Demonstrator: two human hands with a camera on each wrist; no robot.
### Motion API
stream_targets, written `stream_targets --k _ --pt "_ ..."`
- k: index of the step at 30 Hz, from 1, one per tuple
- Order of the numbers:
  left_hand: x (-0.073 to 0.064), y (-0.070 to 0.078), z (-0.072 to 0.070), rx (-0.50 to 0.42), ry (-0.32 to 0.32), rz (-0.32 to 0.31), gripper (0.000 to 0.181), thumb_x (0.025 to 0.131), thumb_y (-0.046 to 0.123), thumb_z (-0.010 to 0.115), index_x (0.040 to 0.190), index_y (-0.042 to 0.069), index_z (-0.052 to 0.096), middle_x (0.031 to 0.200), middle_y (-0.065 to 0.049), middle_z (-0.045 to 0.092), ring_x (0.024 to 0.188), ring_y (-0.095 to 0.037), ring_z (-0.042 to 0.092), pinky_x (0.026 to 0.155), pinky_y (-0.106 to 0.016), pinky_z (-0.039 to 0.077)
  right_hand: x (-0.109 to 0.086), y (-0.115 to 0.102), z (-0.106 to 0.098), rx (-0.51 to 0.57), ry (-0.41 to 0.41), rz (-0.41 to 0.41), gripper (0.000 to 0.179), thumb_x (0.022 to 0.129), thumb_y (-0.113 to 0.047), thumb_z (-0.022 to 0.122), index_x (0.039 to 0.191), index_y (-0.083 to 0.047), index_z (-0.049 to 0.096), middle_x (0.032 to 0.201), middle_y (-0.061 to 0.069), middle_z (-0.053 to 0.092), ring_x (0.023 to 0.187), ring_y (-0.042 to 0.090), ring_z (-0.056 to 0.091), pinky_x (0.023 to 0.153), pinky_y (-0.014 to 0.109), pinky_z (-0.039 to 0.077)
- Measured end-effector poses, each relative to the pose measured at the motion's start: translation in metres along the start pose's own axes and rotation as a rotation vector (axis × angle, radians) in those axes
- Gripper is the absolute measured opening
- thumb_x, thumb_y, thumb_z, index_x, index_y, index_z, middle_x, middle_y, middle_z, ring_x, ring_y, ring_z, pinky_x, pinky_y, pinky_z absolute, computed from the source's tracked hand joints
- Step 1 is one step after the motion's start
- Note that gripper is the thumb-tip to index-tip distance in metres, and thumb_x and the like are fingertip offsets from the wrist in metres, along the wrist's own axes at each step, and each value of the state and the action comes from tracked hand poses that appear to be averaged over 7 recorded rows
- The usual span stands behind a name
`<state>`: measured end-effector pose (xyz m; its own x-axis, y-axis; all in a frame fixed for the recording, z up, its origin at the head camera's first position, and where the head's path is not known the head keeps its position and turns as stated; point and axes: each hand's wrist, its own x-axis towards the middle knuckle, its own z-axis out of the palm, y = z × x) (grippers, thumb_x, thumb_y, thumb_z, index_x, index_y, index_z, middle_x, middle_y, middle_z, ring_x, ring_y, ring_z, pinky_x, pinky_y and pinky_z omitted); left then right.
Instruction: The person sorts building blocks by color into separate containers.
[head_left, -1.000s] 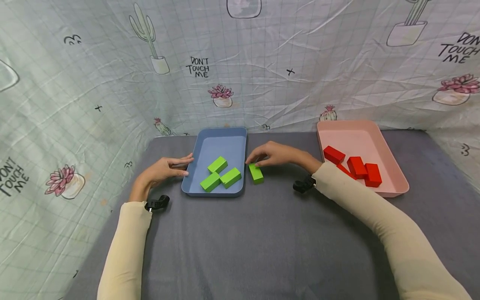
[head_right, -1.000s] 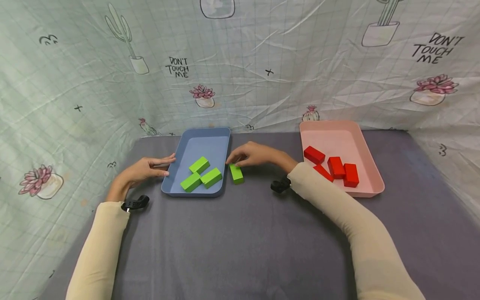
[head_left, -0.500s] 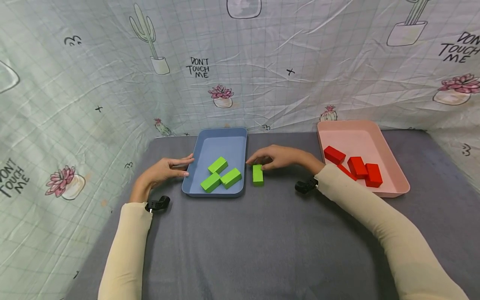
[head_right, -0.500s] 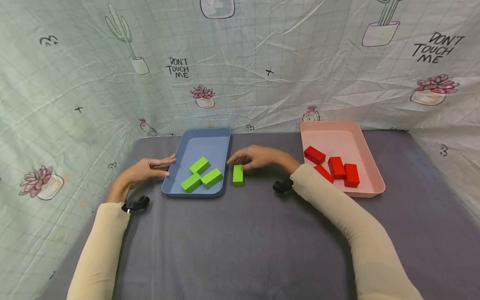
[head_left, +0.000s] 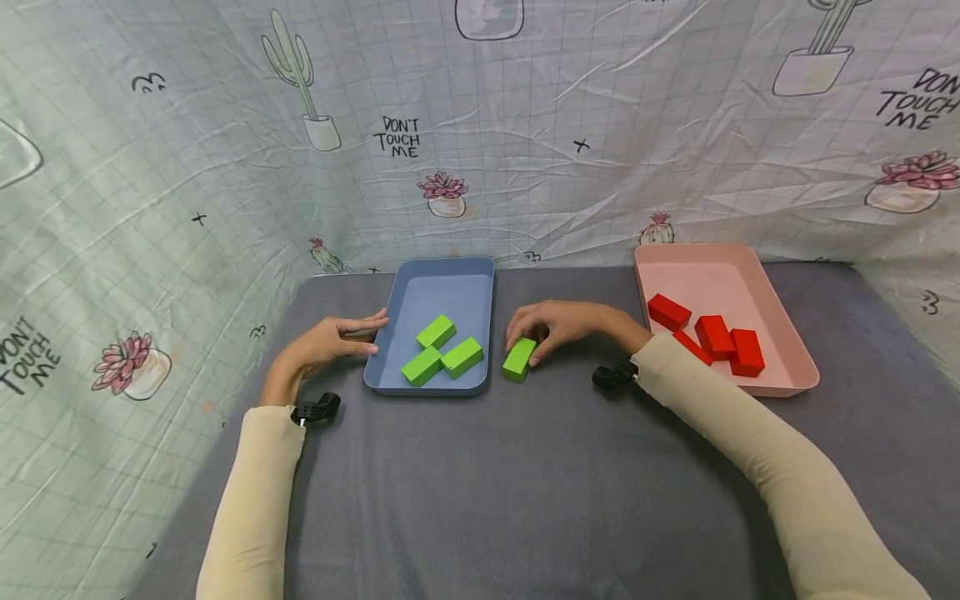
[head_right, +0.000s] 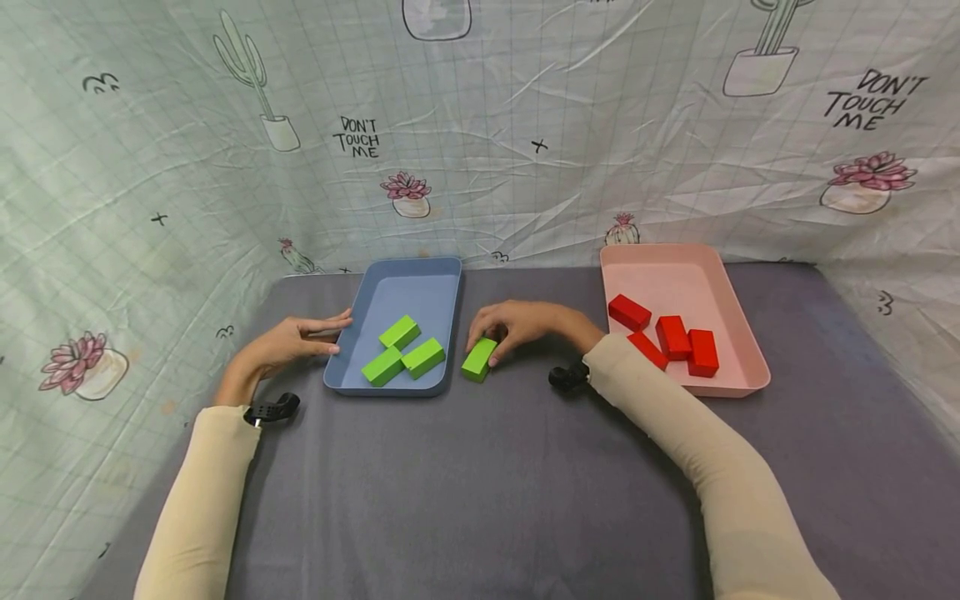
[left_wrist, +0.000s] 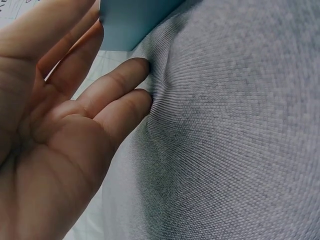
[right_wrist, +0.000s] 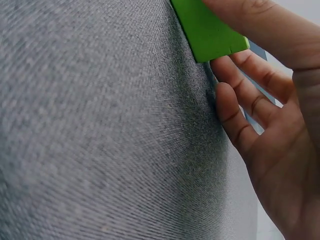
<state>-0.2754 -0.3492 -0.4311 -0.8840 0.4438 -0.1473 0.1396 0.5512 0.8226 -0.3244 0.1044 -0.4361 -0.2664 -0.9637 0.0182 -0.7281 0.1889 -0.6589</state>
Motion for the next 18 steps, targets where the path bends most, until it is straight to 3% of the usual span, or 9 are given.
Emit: stream_targets --k 3,10,15,18 --pt "-0.0002 0.0002 -0.0005 -0.001 0.004 -0.003 0.068 0.09 0.026 0.079 0.151 0.015 0.05 0.163 0.006 0.034 0.153 -0.025 0.024 0.1 -0.013 0.042 -0.0001 -0.0012 -0.0005 -0.023 0.007 0.0 0.039 0.09 -0.023 0.08 0.125 -0.008 0.07 0.136 0.012 0.057 0.104 0.02 0.056 0.08 0.035 0.051" --pt "-0.001 0.0021 -0.0001 -0.016 0.013 -0.02 0.069 0.089 0.028 0.081 0.151 0.017 0.052 0.162 0.009 0.035 0.152 -0.021 0.025 0.1 -0.013 0.042 -0.0006 -0.0017 -0.0001 -0.051 0.05 0.033 0.037 0.089 -0.026 0.081 0.121 -0.014 0.068 0.133 0.005 0.065 0.121 0.019 0.06 0.095 0.036 0.05" --pt "-0.001 0.0021 0.0004 -0.014 0.013 -0.022 0.068 0.089 0.026 0.08 0.15 0.016 0.052 0.162 0.009 0.036 0.153 -0.021 0.024 0.101 -0.012 0.041 -0.0028 -0.0031 -0.0017 -0.01 0.084 0.06 0.036 0.089 -0.023 0.082 0.121 -0.015 0.067 0.126 0.0 0.07 0.112 0.014 0.065 0.089 0.036 0.054" --pt "-0.0001 0.0017 0.0009 -0.026 0.014 -0.025 0.067 0.09 0.023 0.08 0.15 0.016 0.052 0.162 0.008 0.036 0.153 -0.021 0.023 0.099 -0.011 0.042 -0.0052 -0.0043 -0.003 -0.048 0.111 0.065 0.041 0.09 -0.027 0.08 0.127 -0.016 0.069 0.125 -0.004 0.07 0.106 0.01 0.065 0.087 0.034 0.054"
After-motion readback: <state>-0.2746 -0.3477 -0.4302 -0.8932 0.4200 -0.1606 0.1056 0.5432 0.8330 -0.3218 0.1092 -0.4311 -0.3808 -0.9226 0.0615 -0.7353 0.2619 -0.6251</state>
